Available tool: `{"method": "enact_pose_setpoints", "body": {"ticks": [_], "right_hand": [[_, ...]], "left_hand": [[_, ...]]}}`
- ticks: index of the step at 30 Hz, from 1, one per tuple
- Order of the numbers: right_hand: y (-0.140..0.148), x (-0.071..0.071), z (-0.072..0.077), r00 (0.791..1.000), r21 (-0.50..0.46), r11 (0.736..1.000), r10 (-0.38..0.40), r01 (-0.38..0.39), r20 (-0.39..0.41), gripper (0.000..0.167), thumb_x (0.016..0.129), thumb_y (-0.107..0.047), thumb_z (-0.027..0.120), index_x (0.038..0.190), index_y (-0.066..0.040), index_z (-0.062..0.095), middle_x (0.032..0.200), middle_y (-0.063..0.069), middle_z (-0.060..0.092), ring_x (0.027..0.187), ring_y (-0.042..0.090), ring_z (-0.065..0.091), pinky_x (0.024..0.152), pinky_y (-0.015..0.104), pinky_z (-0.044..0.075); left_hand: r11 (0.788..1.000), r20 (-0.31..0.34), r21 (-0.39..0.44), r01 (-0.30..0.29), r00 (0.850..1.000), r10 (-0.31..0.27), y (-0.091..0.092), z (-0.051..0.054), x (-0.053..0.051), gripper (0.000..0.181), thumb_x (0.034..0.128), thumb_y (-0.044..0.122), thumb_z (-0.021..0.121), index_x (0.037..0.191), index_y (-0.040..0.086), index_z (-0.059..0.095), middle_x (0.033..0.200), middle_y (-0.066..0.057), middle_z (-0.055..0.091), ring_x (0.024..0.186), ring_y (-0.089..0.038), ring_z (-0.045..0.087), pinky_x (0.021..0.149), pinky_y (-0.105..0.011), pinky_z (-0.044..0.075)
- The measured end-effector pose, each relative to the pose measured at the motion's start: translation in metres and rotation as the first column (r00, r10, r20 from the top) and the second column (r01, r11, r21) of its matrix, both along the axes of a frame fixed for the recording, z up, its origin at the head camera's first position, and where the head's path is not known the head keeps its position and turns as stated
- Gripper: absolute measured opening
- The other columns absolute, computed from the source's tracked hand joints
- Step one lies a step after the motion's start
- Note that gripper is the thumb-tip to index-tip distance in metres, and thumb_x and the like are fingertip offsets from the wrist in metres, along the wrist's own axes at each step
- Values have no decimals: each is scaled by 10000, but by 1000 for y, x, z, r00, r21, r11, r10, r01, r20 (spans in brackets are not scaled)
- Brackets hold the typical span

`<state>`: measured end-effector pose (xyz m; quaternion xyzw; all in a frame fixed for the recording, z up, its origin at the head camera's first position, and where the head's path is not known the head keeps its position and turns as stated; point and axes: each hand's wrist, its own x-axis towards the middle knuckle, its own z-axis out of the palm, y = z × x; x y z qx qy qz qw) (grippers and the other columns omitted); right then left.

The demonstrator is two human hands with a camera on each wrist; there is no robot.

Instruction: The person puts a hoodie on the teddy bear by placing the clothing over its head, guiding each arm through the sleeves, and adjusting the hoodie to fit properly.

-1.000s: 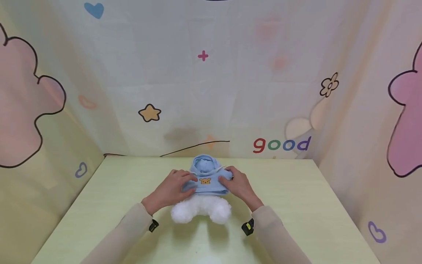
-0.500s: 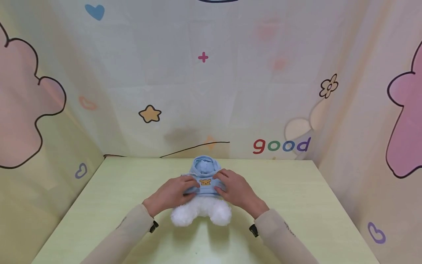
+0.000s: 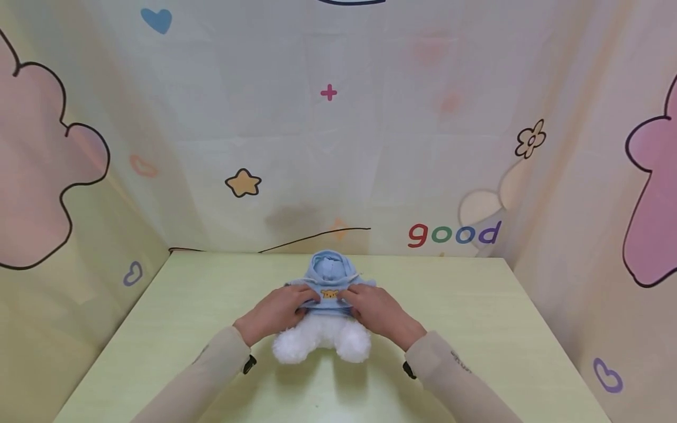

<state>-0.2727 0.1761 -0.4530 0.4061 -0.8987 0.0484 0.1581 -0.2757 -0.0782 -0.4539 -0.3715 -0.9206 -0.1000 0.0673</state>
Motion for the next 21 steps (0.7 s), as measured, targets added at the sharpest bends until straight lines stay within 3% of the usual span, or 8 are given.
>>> {"method": "enact_pose_setpoints", "body": {"ticks": [5,9,15,18,21], "right_hand": [[-2,-1,-6,999,-7,1000,11,-11,-31,296,869,-66,714,1127,-156,601,987,-8,660,780,183,642,628,313,518],[-1,-2,-7,991,10,998,57,-57,-120,235,876,-40,692,1041,-175,594,981,-19,647,791,165,635,604,293,507],[-3,-2,-4,966,119,991,92,-65,-240,210,811,-42,766,955,-163,674,1137,43,639,1051,215,624,824,337,557],[-5,-2,-3,967,149,988,65,-28,-248,259,809,-50,776,1042,-142,708,1160,64,639,1094,236,612,930,358,534],[-6,-3,-3,967,174,985,50,-5,-252,272,832,-61,760,1086,-144,711,1138,63,638,1081,234,602,940,354,525]], "left_hand": [[1000,-55,7,15,998,-15,1,-5,-1,208,978,124,585,1176,185,603,1075,15,689,899,-163,677,768,-299,553],[999,-107,-26,44,993,-47,1,-4,0,229,956,54,593,1130,191,534,1024,17,661,789,-138,621,675,-256,513],[985,-257,-163,61,961,-102,0,-2,2,181,926,98,663,1067,208,633,1112,-9,586,939,-148,563,771,-271,497],[985,-266,-171,36,961,-81,1,-2,0,169,925,133,675,1078,202,662,1135,-23,562,972,-152,536,790,-273,487],[982,-273,-190,9,960,-61,1,-3,-2,228,900,120,701,1106,212,669,1097,-22,537,935,-151,495,767,-279,451]]}}
